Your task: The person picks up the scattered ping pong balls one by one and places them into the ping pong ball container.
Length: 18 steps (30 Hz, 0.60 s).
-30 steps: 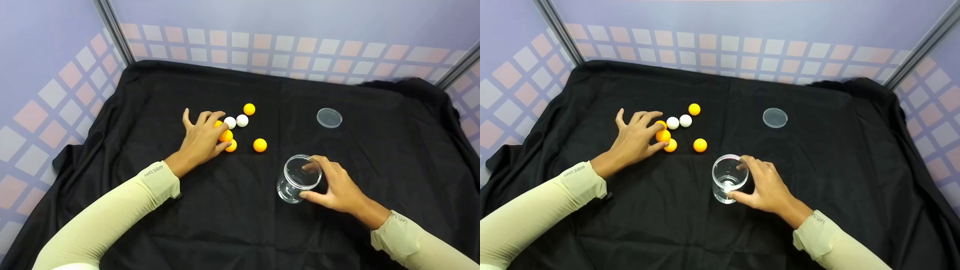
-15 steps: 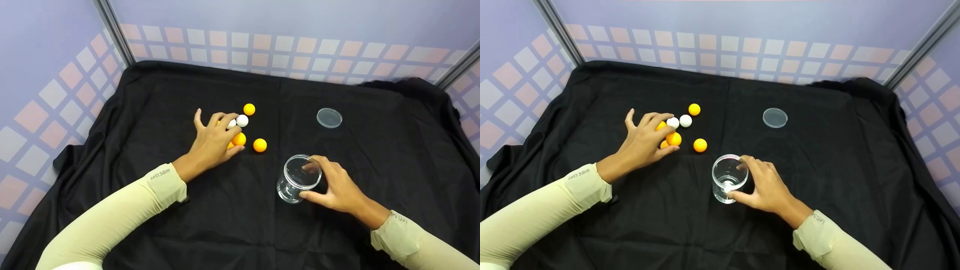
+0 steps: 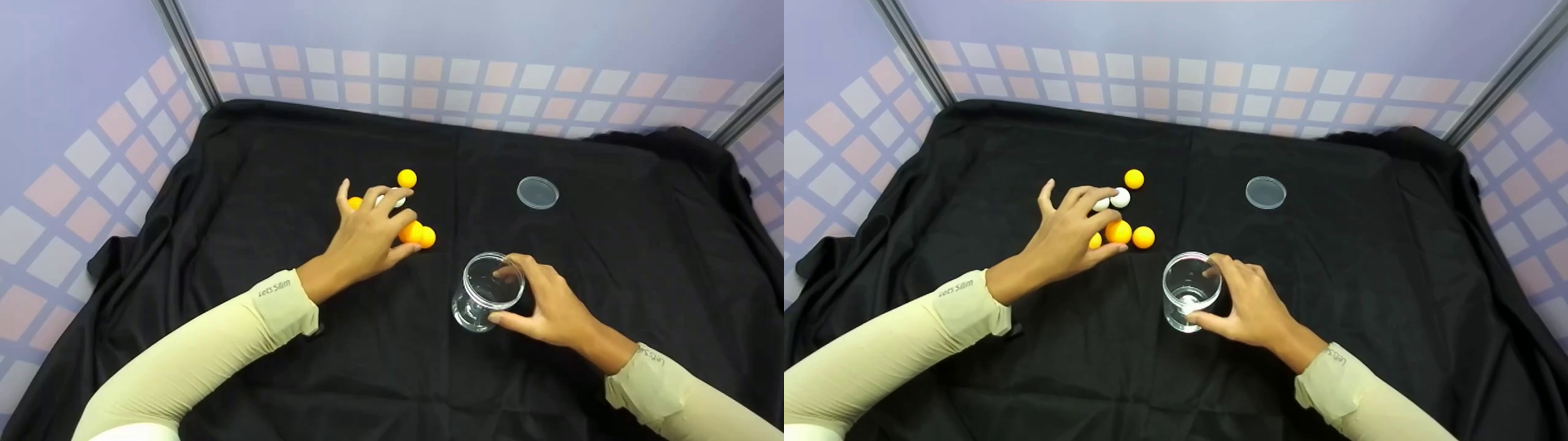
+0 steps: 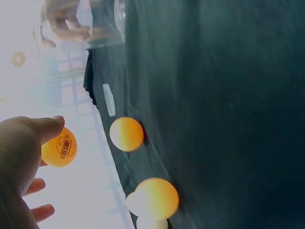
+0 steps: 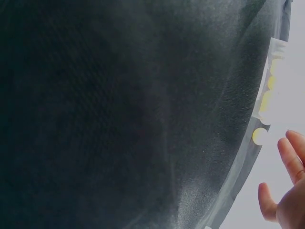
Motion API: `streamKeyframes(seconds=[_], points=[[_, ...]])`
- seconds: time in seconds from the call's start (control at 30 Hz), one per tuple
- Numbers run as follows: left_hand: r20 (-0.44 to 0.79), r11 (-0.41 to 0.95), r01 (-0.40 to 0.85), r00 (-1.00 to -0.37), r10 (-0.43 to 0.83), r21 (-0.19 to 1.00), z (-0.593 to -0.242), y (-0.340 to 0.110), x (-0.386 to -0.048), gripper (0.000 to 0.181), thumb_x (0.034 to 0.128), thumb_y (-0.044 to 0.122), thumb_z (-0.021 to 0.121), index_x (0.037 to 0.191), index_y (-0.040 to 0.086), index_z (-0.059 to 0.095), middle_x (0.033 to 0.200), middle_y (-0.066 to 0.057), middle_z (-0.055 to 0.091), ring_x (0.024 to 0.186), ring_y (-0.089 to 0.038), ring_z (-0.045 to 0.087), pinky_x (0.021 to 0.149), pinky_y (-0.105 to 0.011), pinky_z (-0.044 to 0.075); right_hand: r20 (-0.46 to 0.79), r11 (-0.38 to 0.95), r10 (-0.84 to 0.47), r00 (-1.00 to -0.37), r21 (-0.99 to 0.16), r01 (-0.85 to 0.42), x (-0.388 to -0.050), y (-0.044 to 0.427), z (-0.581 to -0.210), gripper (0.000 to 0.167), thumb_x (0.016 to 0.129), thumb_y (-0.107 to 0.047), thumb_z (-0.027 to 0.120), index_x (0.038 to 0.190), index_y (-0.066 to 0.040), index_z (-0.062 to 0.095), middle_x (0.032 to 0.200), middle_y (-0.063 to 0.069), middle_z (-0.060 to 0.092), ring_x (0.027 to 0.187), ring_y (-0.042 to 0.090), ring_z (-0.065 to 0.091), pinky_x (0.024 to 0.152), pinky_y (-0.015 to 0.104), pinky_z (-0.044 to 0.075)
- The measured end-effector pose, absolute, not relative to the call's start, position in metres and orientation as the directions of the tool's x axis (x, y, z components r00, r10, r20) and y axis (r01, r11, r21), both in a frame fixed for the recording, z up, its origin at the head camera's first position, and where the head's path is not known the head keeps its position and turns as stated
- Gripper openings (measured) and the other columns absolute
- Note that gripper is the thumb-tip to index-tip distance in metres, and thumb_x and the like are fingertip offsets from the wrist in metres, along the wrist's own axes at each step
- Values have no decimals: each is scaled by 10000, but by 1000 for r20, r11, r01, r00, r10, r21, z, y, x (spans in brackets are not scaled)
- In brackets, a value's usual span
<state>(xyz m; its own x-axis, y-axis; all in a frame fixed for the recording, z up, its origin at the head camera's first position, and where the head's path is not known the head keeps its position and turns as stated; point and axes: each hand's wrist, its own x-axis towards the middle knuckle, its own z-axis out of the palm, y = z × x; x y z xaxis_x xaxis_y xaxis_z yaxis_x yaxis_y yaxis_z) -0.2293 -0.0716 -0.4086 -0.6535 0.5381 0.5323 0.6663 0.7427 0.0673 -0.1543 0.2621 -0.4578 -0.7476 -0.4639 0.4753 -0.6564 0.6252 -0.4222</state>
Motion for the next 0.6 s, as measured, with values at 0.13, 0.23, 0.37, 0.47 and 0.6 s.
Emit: streamKeyframes(seconds=[0.13,0.23,0.37,0.47,0.6], points=[[553,727,684,-627,549,55,-404,-64,-224,319,858,439,783,1079,222,710,1452,-9,574,1313,-290,504,1075,-779,182,477,617,-466,-745,-428,-660,-154,262,-458,823,674,-395,921,1328,-80,535,1129,-40,749,983,133,705,910,267,478],[560,718,694,-617,553,56,-401,-59,-220,319,849,446,794,1066,229,707,1451,-4,573,1314,-283,505,1077,-783,182,481,610,-471,-739,-427,-667,-154,262,-457,827,675,-393,922,1336,-82,533,1128,-35,751,979,137,712,907,257,485],[557,710,702,-614,560,60,-398,-52,-217,323,859,464,779,1073,234,705,1459,-3,566,1320,-285,507,1077,-784,187,482,602,-477,-735,-430,-673,-155,261,-457,829,679,-392,922,1345,-92,531,1126,-29,753,978,142,720,901,248,495],[550,702,709,-614,566,69,-396,-47,-215,329,873,470,765,1093,233,706,1465,-8,563,1324,-287,502,1072,-789,187,480,603,-477,-736,-431,-671,-155,262,-457,832,680,-394,921,1347,-85,531,1128,-28,752,983,144,721,900,249,498],[546,694,715,-615,569,83,-392,-40,-212,342,885,481,753,1114,232,707,1477,-12,552,1325,-272,492,1079,-790,175,476,612,-476,-739,-425,-668,-155,262,-456,833,682,-402,919,1352,-91,532,1133,-37,749,998,143,716,910,253,492]])
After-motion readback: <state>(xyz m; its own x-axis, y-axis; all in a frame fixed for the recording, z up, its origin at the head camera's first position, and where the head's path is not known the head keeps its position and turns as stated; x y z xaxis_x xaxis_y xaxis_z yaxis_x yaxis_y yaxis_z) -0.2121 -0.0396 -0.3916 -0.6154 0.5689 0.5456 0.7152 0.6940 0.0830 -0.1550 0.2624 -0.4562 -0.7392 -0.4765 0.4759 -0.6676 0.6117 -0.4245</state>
